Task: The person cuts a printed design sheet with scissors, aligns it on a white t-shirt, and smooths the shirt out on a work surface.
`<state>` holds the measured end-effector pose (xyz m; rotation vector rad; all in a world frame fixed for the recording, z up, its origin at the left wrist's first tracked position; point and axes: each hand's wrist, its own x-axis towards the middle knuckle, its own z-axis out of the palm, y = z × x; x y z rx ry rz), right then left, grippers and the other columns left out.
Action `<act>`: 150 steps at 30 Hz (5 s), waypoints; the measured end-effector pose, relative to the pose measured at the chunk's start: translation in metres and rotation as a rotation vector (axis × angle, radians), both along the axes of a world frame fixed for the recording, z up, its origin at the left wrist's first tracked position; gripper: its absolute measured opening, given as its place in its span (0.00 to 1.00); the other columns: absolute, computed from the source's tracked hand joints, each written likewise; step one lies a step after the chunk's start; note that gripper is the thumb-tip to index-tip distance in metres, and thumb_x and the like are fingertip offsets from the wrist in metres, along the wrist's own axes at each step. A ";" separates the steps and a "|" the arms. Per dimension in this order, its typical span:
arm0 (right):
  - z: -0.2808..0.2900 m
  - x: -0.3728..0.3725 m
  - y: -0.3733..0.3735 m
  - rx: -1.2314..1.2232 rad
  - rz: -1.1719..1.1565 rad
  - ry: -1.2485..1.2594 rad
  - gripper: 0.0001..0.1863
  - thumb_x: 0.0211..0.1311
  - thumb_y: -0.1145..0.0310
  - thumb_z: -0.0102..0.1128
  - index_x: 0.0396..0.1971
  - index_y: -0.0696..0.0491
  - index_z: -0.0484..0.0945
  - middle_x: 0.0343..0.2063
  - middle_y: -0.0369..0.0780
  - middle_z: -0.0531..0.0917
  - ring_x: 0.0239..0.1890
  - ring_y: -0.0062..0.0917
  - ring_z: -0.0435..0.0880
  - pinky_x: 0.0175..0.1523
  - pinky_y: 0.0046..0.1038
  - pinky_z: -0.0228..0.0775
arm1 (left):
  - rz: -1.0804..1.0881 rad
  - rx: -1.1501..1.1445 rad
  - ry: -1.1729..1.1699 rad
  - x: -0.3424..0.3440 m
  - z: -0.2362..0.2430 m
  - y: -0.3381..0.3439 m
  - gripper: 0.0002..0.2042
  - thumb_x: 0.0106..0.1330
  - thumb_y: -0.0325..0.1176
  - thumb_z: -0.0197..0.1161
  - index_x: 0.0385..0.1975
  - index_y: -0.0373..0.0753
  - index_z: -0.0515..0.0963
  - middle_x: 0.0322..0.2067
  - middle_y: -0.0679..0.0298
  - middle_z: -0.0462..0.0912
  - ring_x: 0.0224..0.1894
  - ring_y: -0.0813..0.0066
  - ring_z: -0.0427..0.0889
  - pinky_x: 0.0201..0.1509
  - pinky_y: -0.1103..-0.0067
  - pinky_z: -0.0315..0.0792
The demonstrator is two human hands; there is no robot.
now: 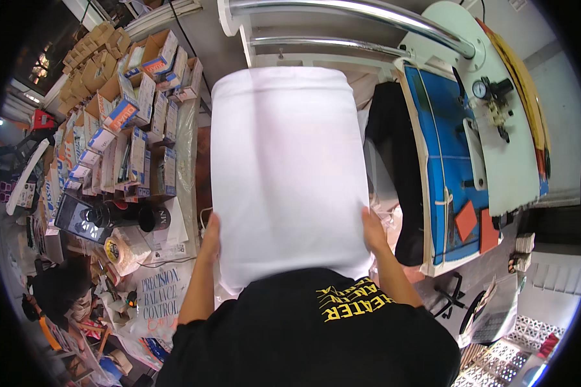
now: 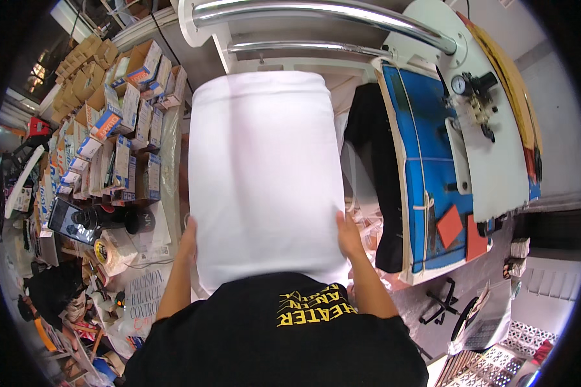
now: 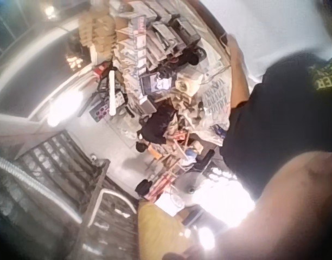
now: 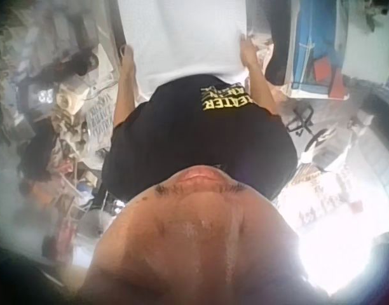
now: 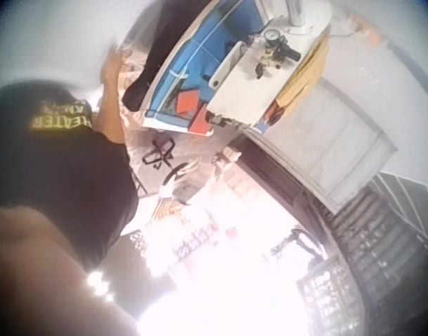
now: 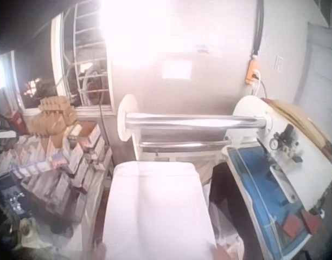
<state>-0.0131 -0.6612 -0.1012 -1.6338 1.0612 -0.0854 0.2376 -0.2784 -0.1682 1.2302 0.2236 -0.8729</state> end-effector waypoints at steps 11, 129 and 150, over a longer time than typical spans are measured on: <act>-0.042 -0.140 -0.005 0.517 -0.277 -0.174 0.29 0.71 0.59 0.57 0.63 0.63 0.67 0.53 0.47 0.80 0.55 0.36 0.81 0.61 0.39 0.74 | -0.083 0.437 -0.063 -0.037 0.010 0.127 0.18 0.71 0.43 0.61 0.49 0.33 0.75 0.45 0.55 0.84 0.44 0.63 0.85 0.48 0.65 0.83; 0.044 0.353 -0.079 -0.931 0.565 0.261 0.23 0.69 0.51 0.49 0.56 0.51 0.75 0.56 0.43 0.75 0.63 0.38 0.69 0.72 0.50 0.48 | -0.380 0.843 -1.663 0.209 0.073 -0.313 0.07 0.64 0.33 0.59 0.39 0.43 0.80 0.41 0.63 0.81 0.46 0.53 0.76 0.52 0.57 0.68; -0.057 -0.070 -0.010 0.813 -0.507 -0.436 0.25 0.76 0.56 0.48 0.62 0.58 0.69 0.54 0.46 0.80 0.52 0.32 0.82 0.57 0.36 0.76 | 0.000 0.136 -0.021 -0.028 -0.008 0.067 0.23 0.77 0.45 0.52 0.63 0.34 0.69 0.52 0.55 0.81 0.52 0.63 0.82 0.59 0.70 0.76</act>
